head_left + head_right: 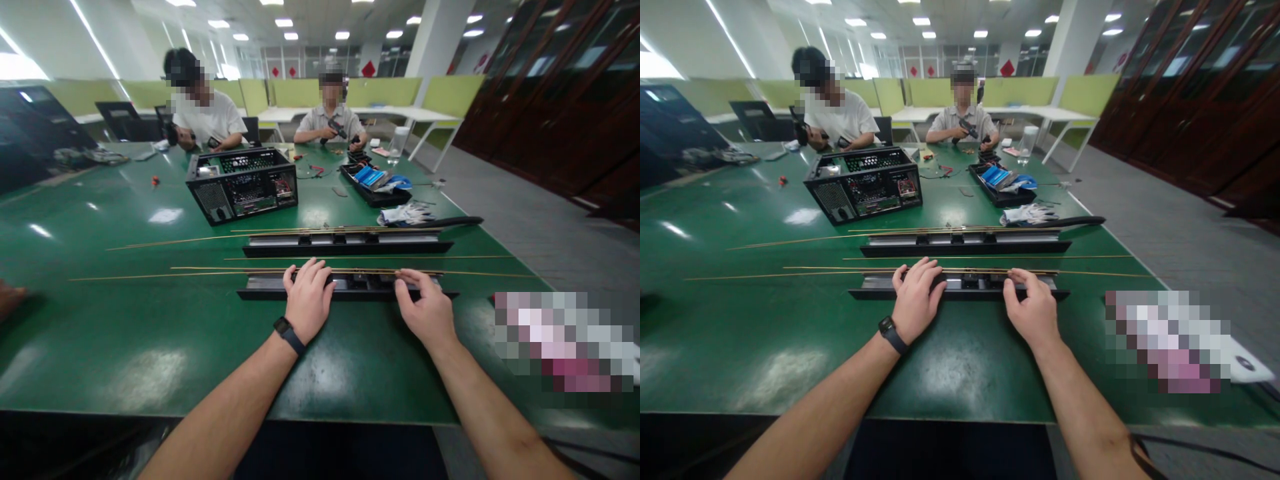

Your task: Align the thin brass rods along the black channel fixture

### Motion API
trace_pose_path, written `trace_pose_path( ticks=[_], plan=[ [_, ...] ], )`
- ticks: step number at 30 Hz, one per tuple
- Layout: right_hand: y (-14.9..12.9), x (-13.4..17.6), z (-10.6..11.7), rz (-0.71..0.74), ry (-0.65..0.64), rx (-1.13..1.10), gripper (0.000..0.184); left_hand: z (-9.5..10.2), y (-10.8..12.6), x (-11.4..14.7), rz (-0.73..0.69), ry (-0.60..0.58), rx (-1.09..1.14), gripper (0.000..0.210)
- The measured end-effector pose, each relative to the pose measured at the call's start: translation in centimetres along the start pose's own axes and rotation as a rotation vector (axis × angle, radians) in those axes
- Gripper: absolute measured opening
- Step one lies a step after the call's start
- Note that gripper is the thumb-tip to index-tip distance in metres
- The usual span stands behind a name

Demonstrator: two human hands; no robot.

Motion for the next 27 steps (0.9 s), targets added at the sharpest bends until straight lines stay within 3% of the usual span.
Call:
trace_pose_path(
  ticks=[6, 13, 20, 27],
  plan=[
    [-0.66, 0.18, -0.40, 0.096, -0.037, 0.005, 0.035, -0.01, -0.01, -0.03, -0.005, 0.002, -0.002, 0.020],
    [-0.20, 0.02, 0.09, -0.001, 0.008, 0.005, 0.031, 0.03, 0.03, -0.08, 0.001, -0.008, -0.033, 0.020],
    [-0.64, 0.17, -0.29, 0.109, -0.043, -0.004, 0.034, -0.01, 0.02, -0.12, 0.009, -0.017, -0.011, 0.020],
    [-0.27, 0.09, 0.02, 0.043, -0.008, 0.001, 0.030, -0.06, -0.03, -0.14, 0.018, -0.023, -0.003, 0.019]
  ],
)
Point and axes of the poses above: each hand's wrist, its own x-axis away from the middle knuckle, its own z-axis out of the back of the hand, y = z × x, the point moved 4 cm from there along -x, towards the middle knuckle, and after that the axes turned 4 degrees about -y, right-handed, at the moved point
